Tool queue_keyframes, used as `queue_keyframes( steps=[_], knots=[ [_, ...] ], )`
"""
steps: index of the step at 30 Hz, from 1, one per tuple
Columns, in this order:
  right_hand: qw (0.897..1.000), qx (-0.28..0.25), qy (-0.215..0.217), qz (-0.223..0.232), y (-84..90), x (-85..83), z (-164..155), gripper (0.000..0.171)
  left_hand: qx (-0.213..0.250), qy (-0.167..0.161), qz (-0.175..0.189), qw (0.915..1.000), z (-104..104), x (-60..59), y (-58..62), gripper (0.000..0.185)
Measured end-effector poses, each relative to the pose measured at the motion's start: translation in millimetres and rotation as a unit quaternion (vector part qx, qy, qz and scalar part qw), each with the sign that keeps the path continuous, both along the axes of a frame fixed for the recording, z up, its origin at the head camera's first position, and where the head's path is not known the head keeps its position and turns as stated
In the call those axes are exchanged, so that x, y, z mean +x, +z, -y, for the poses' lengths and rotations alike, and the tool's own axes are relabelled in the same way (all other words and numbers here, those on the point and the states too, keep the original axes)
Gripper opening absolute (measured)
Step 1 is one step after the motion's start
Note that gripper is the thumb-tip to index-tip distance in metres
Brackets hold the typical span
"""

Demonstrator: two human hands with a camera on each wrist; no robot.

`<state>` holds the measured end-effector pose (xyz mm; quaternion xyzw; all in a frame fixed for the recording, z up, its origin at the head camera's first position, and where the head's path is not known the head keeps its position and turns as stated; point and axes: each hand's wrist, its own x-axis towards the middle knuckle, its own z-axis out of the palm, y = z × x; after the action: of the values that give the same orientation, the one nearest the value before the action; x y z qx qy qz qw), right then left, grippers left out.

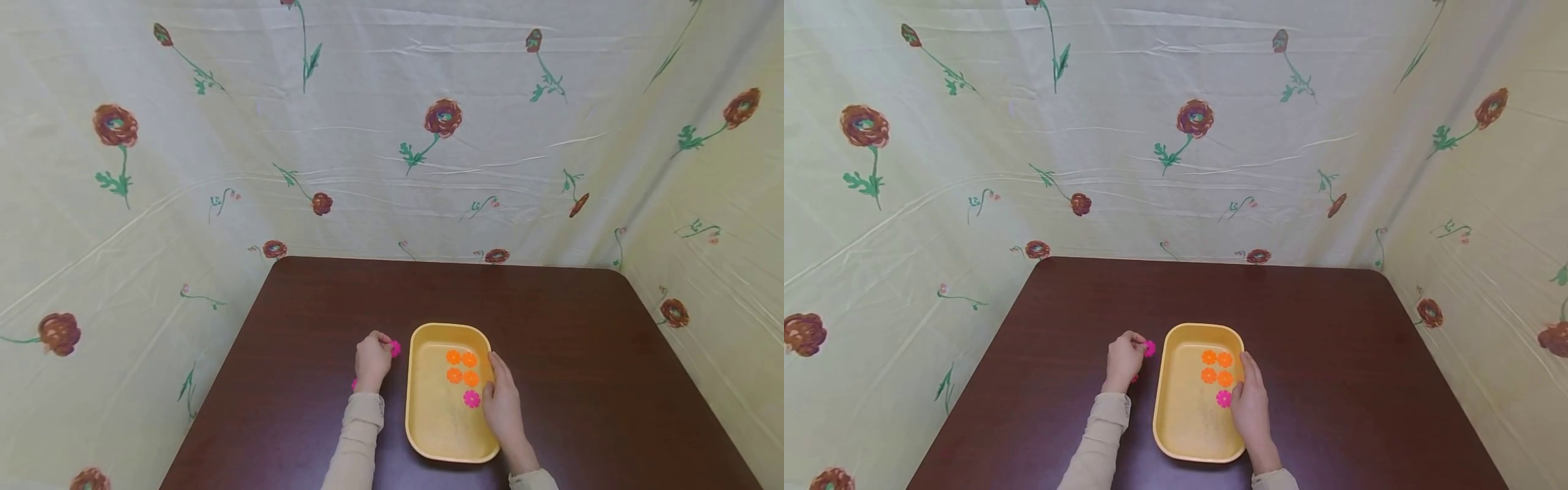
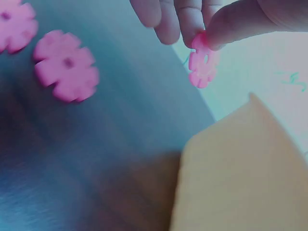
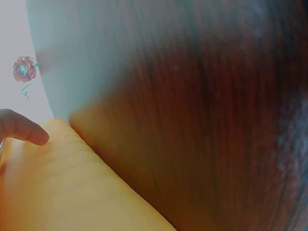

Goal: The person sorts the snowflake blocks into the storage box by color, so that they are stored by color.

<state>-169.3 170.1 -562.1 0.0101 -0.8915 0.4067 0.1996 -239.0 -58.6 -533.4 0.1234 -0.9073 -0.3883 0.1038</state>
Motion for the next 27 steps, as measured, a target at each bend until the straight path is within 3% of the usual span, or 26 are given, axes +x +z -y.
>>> queue_keyframes(
  steps=[6, 14, 27],
  knots=[
    [1.000, -0.001, -0.002, 0.013, 0.7, 0.3, 0, 0.050, 0.027, -0.009, -0.048, 0.9984, -2, -6.0, 14.0, 0.005],
    [1.000, -0.004, 0.000, 0.021, 2.7, -0.5, 0, 0.050, 0.044, -0.031, -0.065, 0.9965, -16, -9.7, 37.1, 0.004],
    [1.000, -0.003, -0.003, 0.007, 1.2, -0.6, 0, 0.049, 0.069, -0.070, -0.027, 0.9948, -48, -11.2, 42.6, 0.005]
  ],
)
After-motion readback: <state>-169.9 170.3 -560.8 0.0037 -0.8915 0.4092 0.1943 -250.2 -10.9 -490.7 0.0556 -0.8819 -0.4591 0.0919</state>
